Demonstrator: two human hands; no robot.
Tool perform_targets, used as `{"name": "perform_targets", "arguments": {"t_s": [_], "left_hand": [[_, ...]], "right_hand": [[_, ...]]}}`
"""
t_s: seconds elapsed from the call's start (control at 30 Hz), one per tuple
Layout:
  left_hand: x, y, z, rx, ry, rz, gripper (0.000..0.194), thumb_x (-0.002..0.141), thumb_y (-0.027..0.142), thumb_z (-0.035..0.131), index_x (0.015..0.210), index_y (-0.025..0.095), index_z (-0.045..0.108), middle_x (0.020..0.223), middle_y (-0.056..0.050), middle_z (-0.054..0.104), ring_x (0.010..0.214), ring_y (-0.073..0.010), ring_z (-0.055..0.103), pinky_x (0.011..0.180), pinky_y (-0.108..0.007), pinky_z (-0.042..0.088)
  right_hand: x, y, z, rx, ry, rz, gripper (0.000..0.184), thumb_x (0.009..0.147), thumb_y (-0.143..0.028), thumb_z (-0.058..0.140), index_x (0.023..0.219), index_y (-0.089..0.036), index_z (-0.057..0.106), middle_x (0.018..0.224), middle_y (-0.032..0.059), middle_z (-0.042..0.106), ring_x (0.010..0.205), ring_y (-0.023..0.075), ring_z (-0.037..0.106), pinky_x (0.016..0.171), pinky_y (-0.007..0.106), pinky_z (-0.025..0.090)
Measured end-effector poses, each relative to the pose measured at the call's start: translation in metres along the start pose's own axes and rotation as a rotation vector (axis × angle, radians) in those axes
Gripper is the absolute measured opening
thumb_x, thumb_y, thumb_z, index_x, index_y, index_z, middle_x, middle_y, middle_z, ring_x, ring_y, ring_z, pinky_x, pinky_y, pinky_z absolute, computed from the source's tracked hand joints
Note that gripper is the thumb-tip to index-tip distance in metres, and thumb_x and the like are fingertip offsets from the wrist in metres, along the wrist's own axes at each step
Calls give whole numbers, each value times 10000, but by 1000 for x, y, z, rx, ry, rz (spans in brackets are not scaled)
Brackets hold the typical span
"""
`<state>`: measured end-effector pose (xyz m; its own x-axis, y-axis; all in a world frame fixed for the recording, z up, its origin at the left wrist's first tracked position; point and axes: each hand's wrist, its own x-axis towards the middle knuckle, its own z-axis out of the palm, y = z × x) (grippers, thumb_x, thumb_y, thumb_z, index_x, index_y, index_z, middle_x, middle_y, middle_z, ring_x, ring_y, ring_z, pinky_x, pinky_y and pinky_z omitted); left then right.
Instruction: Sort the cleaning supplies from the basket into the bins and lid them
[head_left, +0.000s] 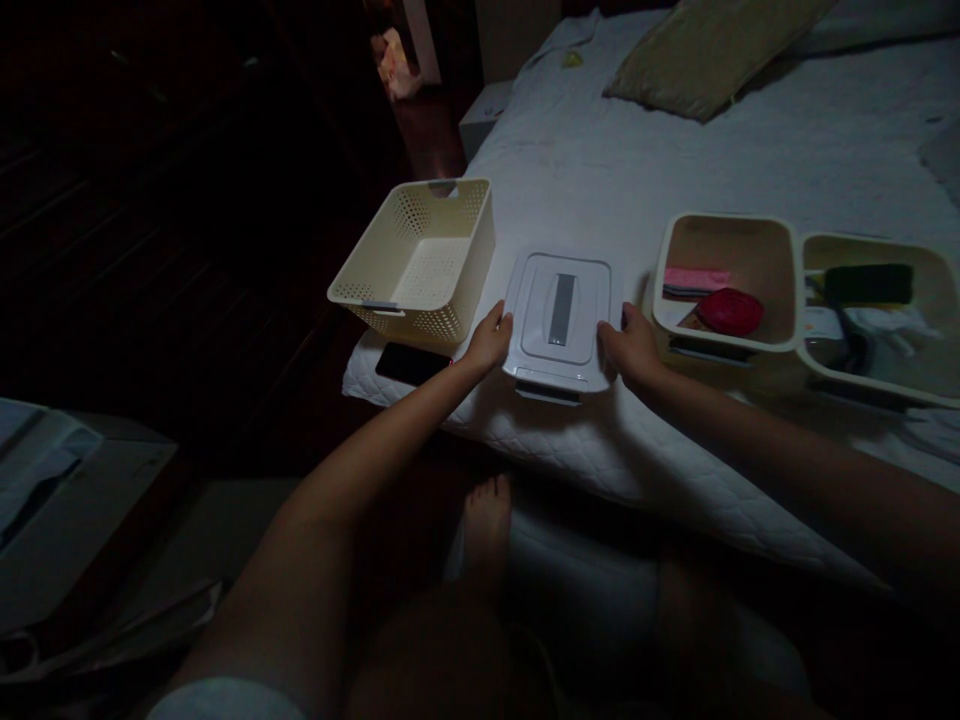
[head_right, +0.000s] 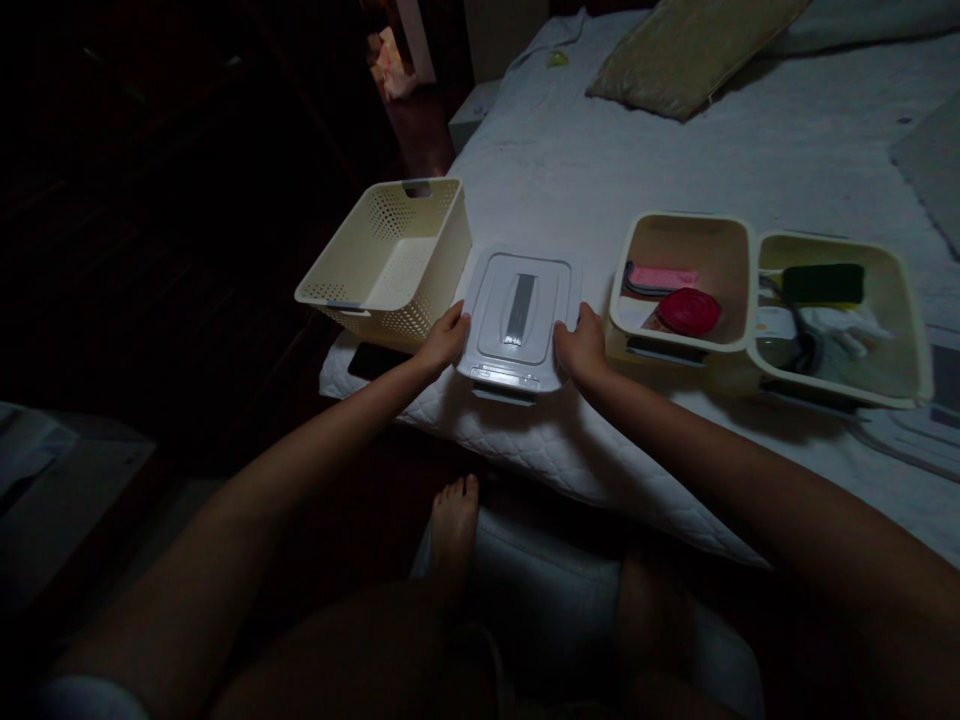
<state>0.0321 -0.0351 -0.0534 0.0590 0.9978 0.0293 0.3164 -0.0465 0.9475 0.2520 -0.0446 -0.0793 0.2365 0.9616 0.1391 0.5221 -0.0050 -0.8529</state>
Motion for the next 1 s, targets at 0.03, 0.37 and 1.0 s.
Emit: {"name": "perform_targets", "arguments": {"t_s": [0.03, 0.37, 1.0], "left_hand": [[1, 0, -1, -1, -1, -5, 306, 880, 220, 461, 1132, 155, 622, 1193, -98, 660, 1185, -213, 565, 1059, -373, 414], [10, -5, -5, 149, 146, -131, 222, 876, 324, 523, 867, 130, 631, 816, -42, 636, 799, -148, 587, 793, -264, 456], [13, -6, -1, 397, 150, -168, 393, 942, 397, 385, 605, 202, 439, 631, -11, 518, 706, -170, 539, 715, -275, 391]], "right_hand": [[0, -3, -1, 24, 12, 39, 264, 767, -248, 504, 1022, -226, 567, 1038, 114, 661, 950, 260, 635, 845, 434, 509], [4, 3, -1, -17, 29, 213, 429, 857, -425, 460, 1210, -195, 542, 811, 78, 622, 772, 261, 612, 733, 432, 488], [3, -5, -1, -91, 64, 189, 306, 867, -457, 462, 984, -193, 565, 710, 58, 591, 761, 256, 617, 737, 387, 467]]}}
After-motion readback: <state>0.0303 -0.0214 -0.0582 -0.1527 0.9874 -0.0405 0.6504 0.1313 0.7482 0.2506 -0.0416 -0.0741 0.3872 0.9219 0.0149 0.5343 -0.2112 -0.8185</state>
